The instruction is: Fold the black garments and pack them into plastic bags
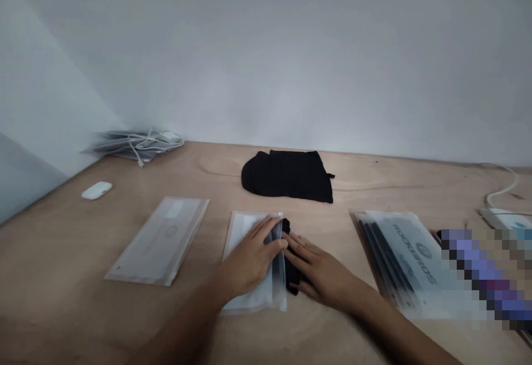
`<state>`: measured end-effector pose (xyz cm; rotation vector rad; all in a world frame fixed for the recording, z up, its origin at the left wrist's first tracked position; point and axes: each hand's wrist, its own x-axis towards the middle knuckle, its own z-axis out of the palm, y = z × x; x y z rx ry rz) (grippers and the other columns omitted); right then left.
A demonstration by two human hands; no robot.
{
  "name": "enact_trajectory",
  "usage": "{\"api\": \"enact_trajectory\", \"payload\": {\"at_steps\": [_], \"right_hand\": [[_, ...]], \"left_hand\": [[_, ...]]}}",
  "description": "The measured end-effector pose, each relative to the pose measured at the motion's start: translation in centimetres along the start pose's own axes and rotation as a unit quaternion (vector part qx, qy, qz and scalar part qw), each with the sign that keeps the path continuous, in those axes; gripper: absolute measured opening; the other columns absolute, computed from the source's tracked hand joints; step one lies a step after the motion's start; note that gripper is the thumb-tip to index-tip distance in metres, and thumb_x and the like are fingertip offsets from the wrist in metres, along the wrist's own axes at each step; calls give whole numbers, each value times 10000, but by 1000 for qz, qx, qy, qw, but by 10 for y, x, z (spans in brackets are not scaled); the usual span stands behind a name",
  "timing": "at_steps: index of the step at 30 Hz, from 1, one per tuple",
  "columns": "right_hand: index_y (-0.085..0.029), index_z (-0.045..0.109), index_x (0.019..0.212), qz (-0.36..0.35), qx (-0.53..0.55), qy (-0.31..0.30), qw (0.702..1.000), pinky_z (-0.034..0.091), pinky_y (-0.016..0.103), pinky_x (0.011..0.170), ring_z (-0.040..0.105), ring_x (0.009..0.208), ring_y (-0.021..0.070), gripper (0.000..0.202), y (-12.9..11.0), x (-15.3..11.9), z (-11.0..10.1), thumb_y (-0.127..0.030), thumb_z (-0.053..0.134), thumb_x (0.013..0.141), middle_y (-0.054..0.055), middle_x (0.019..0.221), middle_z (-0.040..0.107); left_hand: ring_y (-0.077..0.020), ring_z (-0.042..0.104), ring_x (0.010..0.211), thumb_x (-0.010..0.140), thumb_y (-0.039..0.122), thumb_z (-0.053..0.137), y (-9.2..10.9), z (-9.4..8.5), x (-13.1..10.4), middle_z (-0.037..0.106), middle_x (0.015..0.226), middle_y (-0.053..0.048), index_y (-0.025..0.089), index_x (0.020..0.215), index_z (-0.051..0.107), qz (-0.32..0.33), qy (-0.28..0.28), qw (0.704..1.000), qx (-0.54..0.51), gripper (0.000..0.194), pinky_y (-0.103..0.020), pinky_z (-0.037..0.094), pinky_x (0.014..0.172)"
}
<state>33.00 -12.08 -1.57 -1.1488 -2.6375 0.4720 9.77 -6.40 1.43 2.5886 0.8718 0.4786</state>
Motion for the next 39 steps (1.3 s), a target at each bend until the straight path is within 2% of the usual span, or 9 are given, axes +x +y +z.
{"api": "enact_trajectory", "payload": {"at_steps": [5, 12, 16, 21, 24, 28, 32, 36, 39], "right_hand": [[-117, 545, 1414, -51, 35, -17, 998, 295, 454, 1229, 364, 1475, 277, 499, -8, 34, -10, -177, 592, 920, 173, 1487, 532], [-198, 344, 1566, -25, 10, 38, 999, 309, 515, 1207, 261, 1515, 317, 844, 6, 15, -10, -261, 757, 832, 182, 1657, 230], [-157, 463, 1495, -20, -32, 95, 995, 380, 509, 1174, 418, 1445, 295, 639, 6, 19, 11, -126, 639, 882, 208, 1581, 395], [-115, 719, 1172, -57, -37, 167, 984, 402, 504, 1166, 568, 1315, 305, 280, -11, 58, 28, -159, 604, 920, 193, 1280, 690], [-136, 739, 1128, -42, -16, 179, 983, 377, 536, 1175, 608, 1259, 312, 256, -17, 69, 33, -145, 620, 902, 168, 1161, 744], [-163, 649, 1268, -14, 52, 180, 982, 410, 510, 1157, 514, 1367, 274, 363, -18, 45, 22, -153, 580, 912, 164, 1383, 627], [-214, 640, 1240, -49, 61, 144, 986, 335, 517, 1200, 474, 1404, 243, 362, -25, 10, 2, -104, 541, 909, 115, 1449, 575], [-181, 628, 1150, -66, 51, 158, 984, 355, 512, 1178, 532, 1326, 254, 231, -38, 5, -1, -200, 597, 921, 124, 1279, 661], [-192, 623, 1000, -93, 12, 203, 975, 507, 425, 938, 626, 999, 224, 85, -43, 9, 5, -234, 614, 927, 74, 994, 691]], "left_hand": [[-283, 222, 1535, 1011, 145, 393, -5, -10, -1, 320, 1646, -50, 240, 1146, 642, 15, -26, 999, 21, 299, -556, 260, 1226], [-298, 257, 1523, 1060, 234, 393, -21, -12, -13, 310, 1650, -50, 241, 1119, 646, -2, -6, 999, 36, 260, -554, 324, 1201], [-304, 240, 1528, 1063, 248, 398, -17, -10, -11, 272, 1666, -47, 245, 1127, 647, 7, -27, 998, 53, 258, -561, 300, 1211], [-303, 239, 1528, 1065, 221, 373, -12, -13, -6, 262, 1668, -75, 218, 1110, 655, 32, -41, 997, 54, 285, -567, 268, 1220], [-292, 232, 1531, 1059, 200, 369, -9, -19, -6, 276, 1664, -65, 225, 1122, 650, 27, -46, 997, 57, 289, -564, 276, 1216], [-313, 229, 1531, 1047, 250, 437, 2, -25, -21, 282, 1661, -86, 247, 1276, 595, 11, -24, 998, 62, 279, -598, 295, 1195], [-407, 197, 1523, 890, 390, 710, 17, -21, -57, 187, 1683, -138, 226, 1344, 557, 23, -22, 998, 63, 506, -647, 329, 1163], [-394, 255, 1509, 877, 130, 656, 20, -3, -75, 254, 1671, -79, 225, 1137, 673, 29, 19, 997, 73, 277, -628, 336, 1172], [-311, 338, 1490, 930, 86, 528, 19, 7, -73, 381, 1619, -53, 259, 1296, 617, -28, 41, 998, 33, 414, -545, 377, 1176]]}}
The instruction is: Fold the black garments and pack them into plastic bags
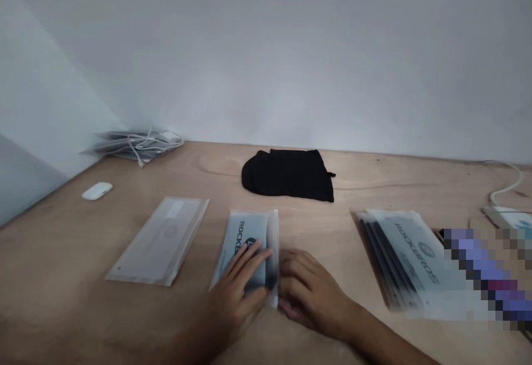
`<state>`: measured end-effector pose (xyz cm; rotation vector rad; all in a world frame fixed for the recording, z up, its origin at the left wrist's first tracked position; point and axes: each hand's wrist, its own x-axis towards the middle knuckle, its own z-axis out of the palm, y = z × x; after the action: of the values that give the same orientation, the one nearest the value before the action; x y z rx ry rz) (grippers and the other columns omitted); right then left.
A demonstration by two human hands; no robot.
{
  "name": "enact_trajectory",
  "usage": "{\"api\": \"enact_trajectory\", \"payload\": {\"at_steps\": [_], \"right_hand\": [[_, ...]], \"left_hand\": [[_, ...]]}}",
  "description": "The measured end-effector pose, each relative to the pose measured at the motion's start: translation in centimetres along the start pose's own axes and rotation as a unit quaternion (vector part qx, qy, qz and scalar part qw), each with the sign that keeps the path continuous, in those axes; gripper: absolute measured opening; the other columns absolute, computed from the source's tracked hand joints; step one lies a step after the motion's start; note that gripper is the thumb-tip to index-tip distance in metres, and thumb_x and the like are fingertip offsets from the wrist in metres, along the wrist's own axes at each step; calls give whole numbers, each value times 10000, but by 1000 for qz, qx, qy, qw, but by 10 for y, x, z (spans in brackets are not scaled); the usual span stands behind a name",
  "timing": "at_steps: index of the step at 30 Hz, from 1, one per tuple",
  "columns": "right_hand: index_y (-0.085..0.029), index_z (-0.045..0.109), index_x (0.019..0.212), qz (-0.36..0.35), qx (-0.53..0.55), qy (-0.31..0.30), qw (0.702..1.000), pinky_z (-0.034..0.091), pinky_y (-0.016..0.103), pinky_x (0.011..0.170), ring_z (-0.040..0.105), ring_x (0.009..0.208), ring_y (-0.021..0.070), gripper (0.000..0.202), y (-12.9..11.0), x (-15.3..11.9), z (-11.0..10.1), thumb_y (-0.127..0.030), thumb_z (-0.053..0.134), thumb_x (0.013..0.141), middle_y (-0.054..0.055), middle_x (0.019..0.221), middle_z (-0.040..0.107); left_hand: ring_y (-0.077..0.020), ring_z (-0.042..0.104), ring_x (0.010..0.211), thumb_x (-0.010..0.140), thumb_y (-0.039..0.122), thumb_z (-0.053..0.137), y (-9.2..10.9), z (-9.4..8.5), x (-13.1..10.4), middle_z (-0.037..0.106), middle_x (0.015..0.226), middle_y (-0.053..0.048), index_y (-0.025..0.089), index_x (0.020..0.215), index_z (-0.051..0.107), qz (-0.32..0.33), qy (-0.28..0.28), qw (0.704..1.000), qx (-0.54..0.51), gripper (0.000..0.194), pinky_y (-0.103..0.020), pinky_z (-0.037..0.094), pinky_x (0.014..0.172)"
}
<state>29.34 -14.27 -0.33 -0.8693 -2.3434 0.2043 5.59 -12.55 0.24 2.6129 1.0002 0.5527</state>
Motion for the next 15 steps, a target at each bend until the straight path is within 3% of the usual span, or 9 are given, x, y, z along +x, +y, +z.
{"api": "enact_trajectory", "payload": {"at_steps": [3, 6, 9, 12, 15], "right_hand": [[-211, 620, 870, -52, -41, 8, 998, 436, 327, 719, 534, 743, 165, 84, -2, -2, 3, -201, 610, 952, -2, 770, 620], [-204, 646, 856, -59, -55, 23, 996, 366, 325, 675, 487, 690, 153, 182, 0, -7, 0, -204, 548, 1010, -11, 711, 608], [-235, 689, 933, -51, -68, 15, 996, 337, 344, 662, 500, 681, 163, 328, 10, -11, -5, -224, 394, 1077, -10, 688, 614], [-261, 715, 1016, -5, -98, 4, 995, 335, 354, 684, 530, 697, 174, 330, 30, -11, -9, -252, 391, 1077, -1, 701, 647], [-250, 739, 948, 90, -128, -5, 988, 338, 349, 717, 565, 727, 180, 258, 53, -4, -11, -217, 496, 1027, 18, 738, 680]], "left_hand": [[-290, 381, 1470, 942, 167, 546, 2, 3, 4, 417, 1600, -39, 303, 1480, 462, -74, -26, 995, -61, 561, -493, 432, 1146], [-298, 396, 1460, 942, 244, 595, 6, 3, 3, 435, 1587, -22, 336, 1449, 494, -99, -44, 989, -105, 524, -488, 425, 1150], [-302, 431, 1434, 954, 310, 599, 11, 6, 0, 484, 1540, -49, 319, 1378, 542, -82, -37, 987, -132, 427, -487, 426, 1149], [-301, 496, 1379, 951, 355, 590, 19, 10, -2, 538, 1472, -58, 311, 1285, 587, -45, -37, 986, -153, 337, -460, 470, 1117], [-283, 518, 1359, 956, 332, 583, 29, 7, -3, 595, 1403, -45, 312, 1241, 602, -5, -72, 984, -164, 286, -425, 456, 1136]]}}
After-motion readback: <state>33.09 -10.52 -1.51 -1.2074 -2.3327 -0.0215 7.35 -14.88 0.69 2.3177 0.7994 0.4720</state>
